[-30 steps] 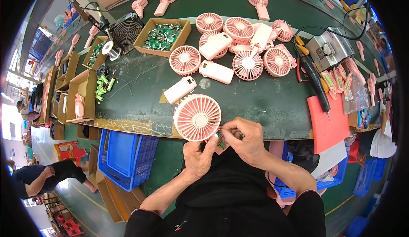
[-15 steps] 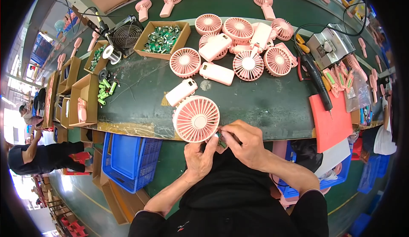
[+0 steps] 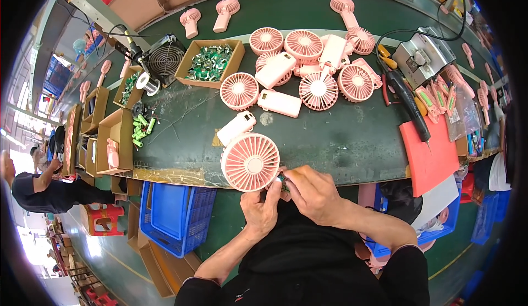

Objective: The person assembles handheld fans by connecting circuit boards and wires inside the fan casings, snapping the plastic housing components together by hand, and fastening the assemblies with an electric screwdriver.

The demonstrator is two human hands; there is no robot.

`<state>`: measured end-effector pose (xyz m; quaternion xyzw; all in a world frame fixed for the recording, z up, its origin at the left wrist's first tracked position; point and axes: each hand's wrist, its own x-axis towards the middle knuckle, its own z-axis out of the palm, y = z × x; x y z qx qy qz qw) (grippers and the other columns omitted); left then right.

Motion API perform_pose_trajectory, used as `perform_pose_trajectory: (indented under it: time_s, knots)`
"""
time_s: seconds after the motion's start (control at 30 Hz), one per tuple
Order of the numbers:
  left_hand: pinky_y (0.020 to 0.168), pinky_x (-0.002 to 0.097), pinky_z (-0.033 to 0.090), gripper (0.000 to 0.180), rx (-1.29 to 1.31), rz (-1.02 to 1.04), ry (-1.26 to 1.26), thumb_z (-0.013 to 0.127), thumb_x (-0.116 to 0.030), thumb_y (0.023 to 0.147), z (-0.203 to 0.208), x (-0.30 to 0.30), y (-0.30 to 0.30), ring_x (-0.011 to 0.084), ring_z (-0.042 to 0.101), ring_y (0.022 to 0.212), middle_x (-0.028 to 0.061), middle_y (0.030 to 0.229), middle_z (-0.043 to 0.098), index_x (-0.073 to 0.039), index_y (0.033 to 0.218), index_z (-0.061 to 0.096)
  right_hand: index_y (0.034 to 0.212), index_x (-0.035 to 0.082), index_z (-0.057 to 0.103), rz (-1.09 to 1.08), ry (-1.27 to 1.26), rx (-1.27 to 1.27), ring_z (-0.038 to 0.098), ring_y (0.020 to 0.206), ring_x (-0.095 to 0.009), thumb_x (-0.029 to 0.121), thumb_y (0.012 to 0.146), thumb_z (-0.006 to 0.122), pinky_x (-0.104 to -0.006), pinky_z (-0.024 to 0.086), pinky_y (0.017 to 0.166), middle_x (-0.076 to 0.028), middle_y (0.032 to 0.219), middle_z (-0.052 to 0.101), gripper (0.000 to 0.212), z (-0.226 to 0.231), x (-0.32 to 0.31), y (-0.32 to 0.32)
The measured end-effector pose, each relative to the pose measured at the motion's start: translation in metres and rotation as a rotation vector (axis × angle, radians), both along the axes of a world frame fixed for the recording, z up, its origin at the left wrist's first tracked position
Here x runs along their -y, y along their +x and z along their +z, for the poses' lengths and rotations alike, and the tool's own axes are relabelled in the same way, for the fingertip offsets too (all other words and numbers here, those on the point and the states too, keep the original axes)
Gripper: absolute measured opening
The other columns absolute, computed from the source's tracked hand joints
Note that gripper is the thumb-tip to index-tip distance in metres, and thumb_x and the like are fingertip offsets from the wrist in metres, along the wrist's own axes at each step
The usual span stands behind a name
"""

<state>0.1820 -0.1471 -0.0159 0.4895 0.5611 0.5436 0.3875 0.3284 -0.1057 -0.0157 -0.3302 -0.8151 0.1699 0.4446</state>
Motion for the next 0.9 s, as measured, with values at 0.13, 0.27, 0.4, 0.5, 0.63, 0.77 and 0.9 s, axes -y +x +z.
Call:
perform_pose_trajectory:
  time_s: [0.13,0.27,0.4,0.5,0.63,0.77,0.9]
  knots:
    - [0.064,0.0235,0.049,0.021,-0.067,-0.008,0.009,0.061,-0.005,0.093,0.002,0.000,0.001,0.0076,0.061,0.071,0.0045,0.084,0.069,0.004,0.110,0.067,0.103,-0.008,0.060,-0.002,-0.010,0.022,0.062,0.065,-0.026,-0.006,0.075,0.069,-0.0344,0.050,0.052,-0.013,0.086,0.060,0.029,0.002,0.002,0.000]
    - [0.063,0.0240,0.050,0.020,-0.077,-0.028,0.054,0.059,-0.003,0.093,-0.001,-0.002,-0.001,0.0093,0.062,0.071,0.0057,0.088,0.069,0.004,0.110,0.067,0.104,-0.008,0.060,-0.004,-0.018,0.038,0.062,0.064,-0.025,-0.006,0.077,0.069,-0.0347,0.049,0.052,-0.012,0.084,0.059,0.029,0.002,0.002,0.000]
    - [0.065,0.0258,0.053,0.022,-0.146,-0.019,0.186,0.059,0.004,0.090,-0.024,0.002,-0.007,0.0127,0.063,0.076,0.0101,0.099,0.068,0.006,0.112,0.065,0.106,-0.007,0.060,0.010,-0.069,0.030,0.062,0.064,-0.026,-0.006,0.077,0.068,-0.0354,0.050,0.053,-0.013,0.083,0.059,0.030,0.003,0.004,0.000]
    - [0.067,0.0274,0.055,0.024,-0.315,-0.037,0.306,0.060,0.006,0.089,-0.033,0.003,-0.015,0.0157,0.064,0.080,0.0128,0.105,0.067,0.007,0.113,0.062,0.105,-0.005,0.062,0.024,-0.173,-0.077,0.062,0.064,-0.022,-0.006,0.079,0.067,-0.0321,0.048,0.052,-0.013,0.082,0.059,0.027,0.005,0.005,0.000]
    - [0.086,0.0372,0.050,0.033,-0.188,-0.035,0.212,0.072,0.003,0.082,-0.041,0.006,-0.019,0.0268,0.064,0.097,0.0146,0.108,0.065,0.006,0.113,0.062,0.104,-0.005,0.065,0.079,-0.760,-0.386,0.057,0.062,-0.011,0.000,0.088,0.062,-0.0248,0.043,0.050,-0.009,0.083,0.062,0.017,0.016,0.010,0.001]
    - [0.085,0.0370,0.051,0.035,-0.170,-0.103,0.218,0.071,0.003,0.083,-0.041,0.004,-0.022,0.0259,0.063,0.096,0.0143,0.109,0.064,0.006,0.116,0.059,0.105,-0.004,0.067,0.106,-1.303,-0.582,0.054,0.057,-0.007,0.008,0.094,0.058,-0.0221,0.041,0.048,-0.006,0.080,0.065,0.018,0.023,0.006,0.007]
    - [0.083,0.0340,0.052,0.030,-0.160,-0.117,0.206,0.067,0.003,0.086,-0.027,0.003,-0.019,0.0222,0.064,0.093,0.0141,0.109,0.064,0.007,0.115,0.059,0.100,-0.004,0.068,0.163,-1.456,-0.528,0.056,0.057,-0.007,0.008,0.093,0.059,-0.0217,0.042,0.048,-0.008,0.075,0.065,0.017,0.020,-0.006,0.015]
